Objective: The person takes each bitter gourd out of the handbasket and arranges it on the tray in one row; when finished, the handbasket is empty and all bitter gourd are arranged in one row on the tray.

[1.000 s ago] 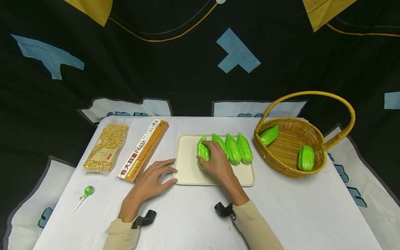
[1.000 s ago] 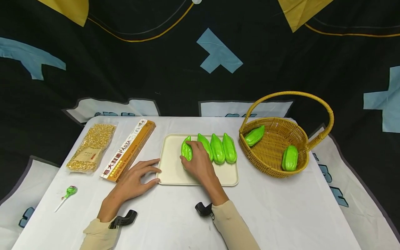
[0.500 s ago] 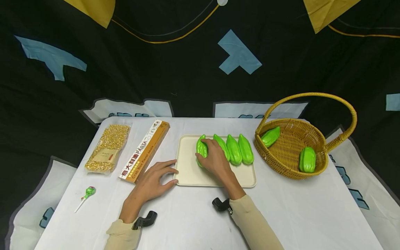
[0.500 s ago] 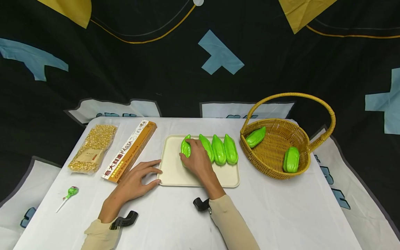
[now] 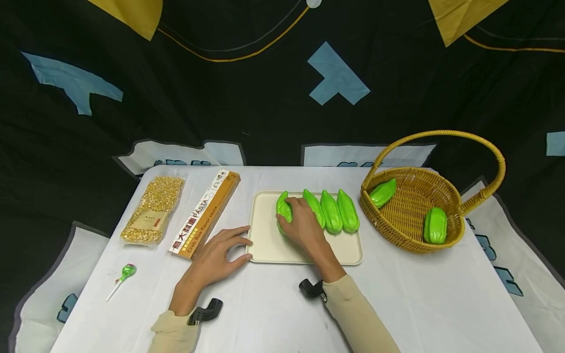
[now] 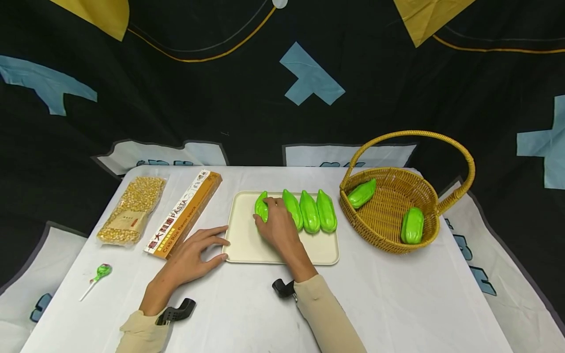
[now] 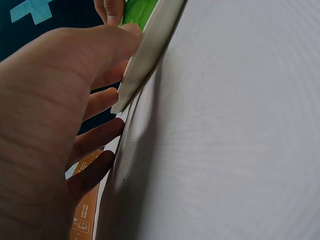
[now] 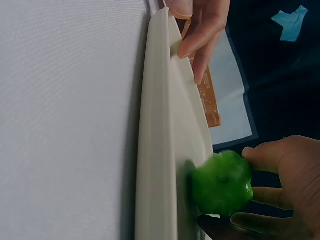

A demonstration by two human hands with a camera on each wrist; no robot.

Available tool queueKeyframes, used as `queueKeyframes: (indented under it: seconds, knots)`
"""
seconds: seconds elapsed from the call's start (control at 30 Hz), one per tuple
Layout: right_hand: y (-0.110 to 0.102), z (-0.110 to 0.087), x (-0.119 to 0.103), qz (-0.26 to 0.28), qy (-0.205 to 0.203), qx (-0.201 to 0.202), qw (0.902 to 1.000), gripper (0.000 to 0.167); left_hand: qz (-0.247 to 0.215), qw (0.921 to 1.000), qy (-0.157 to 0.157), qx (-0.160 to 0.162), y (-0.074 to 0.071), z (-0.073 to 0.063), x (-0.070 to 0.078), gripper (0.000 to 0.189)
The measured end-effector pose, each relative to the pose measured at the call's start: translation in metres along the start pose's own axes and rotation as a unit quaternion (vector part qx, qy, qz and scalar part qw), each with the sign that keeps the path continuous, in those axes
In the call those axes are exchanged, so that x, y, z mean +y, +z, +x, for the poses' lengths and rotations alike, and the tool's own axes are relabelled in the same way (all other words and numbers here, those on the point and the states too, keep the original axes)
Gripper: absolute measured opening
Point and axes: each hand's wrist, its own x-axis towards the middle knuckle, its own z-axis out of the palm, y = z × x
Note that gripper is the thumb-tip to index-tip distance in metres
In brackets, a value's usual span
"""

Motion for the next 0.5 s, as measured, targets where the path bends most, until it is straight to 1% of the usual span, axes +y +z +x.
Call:
queueKeyframes:
  seconds: [0.17, 0.3, 0.5]
  knots:
    - [-0.006, -0.004, 0.000, -0.005, -0.004, -0.002, 1.0000, 0.057, 0.002, 1.0000, -0.002, -0.004, 0.001, 0.001, 0.000, 0.030]
    - [-0.013, -0.007, 0.001, 0.003, -0.002, 0.000, 1.0000, 0.059, 0.002, 1.0000, -0.005, -0.005, 0.001, 0.001, 0.001, 0.030]
    - [-0.029, -0.009, 0.005, 0.016, 0.010, 0.008, 0.9998, 0.057, 0.000, 1.0000, -0.008, -0.005, -0.001, 0.001, 0.002, 0.031]
